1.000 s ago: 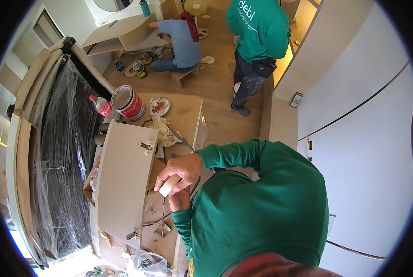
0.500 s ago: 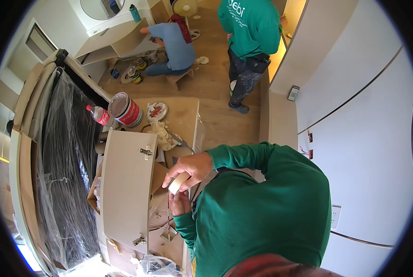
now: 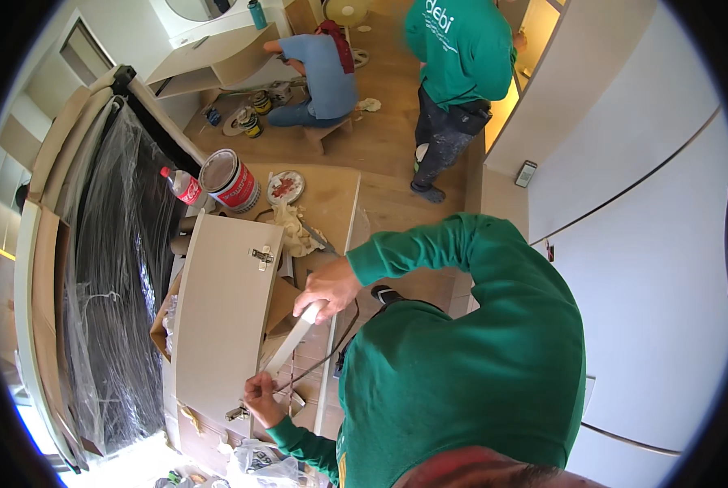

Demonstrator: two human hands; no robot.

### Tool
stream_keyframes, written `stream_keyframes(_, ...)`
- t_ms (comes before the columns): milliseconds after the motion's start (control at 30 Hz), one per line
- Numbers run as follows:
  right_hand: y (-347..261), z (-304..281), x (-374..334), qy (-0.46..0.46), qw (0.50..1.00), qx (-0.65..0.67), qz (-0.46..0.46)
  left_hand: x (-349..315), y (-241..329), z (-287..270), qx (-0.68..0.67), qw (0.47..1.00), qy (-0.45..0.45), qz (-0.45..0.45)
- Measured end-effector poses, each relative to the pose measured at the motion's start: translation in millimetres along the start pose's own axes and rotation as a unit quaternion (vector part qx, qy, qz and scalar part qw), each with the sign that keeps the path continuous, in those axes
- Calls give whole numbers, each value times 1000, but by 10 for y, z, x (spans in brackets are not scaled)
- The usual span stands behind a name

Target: The person prepares a cabinet door by removing protective film from its surface and applying a long strip of white tape along one edge.

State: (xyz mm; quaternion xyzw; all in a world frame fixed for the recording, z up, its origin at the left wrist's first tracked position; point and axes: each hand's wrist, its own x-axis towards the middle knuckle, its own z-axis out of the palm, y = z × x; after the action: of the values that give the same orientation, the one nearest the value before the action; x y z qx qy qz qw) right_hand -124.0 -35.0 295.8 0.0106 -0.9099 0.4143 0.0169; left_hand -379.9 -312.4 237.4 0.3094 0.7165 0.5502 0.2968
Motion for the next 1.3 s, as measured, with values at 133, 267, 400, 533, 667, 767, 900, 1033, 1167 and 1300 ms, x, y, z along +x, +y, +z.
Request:
stream_keyframes(133,-2,-74,342,9,995,-15,-103,-247,-219,-564,-77,992,104,6)
stream_keyframes(267,-120,94,795,-9,973,-53,-223,-622,-365,-1042,-35,980,195,-2)
stream_keyframes(400,-28,299,1262,-97,950,-182,-235,-714,-524,-1275,-13,971,236,19)
stream_keyframes(533,-123,559,1614,-60,917,-250,-304,-780,-590,-1425,12,960,279,-16)
stream_keyframes(667,-432,792,1845,-118,915,-308,-233,-852,-908,-1631,15,941,338,-9)
stream_keyframes(767,-474,921,2041,-129,914,-321,-210,-774,-1076,-1682,-35,933,355,-37)
stream_keyframes(900,-436,1066,2261,-147,902,-356,-195,-646,-1201,-1747,6,917,394,-63)
stream_keyframes(1033,-637,1116,2329,-161,878,-419,-167,-547,-1279,-1704,16,911,410,-51)
stream_keyframes(1167,-566,1241,2446,-153,876,-428,-163,-520,-1161,-1571,116,894,431,-41)
stream_keyframes(1300,-518,1329,2524,-155,867,-445,-162,-537,-1220,-1517,122,885,449,-28)
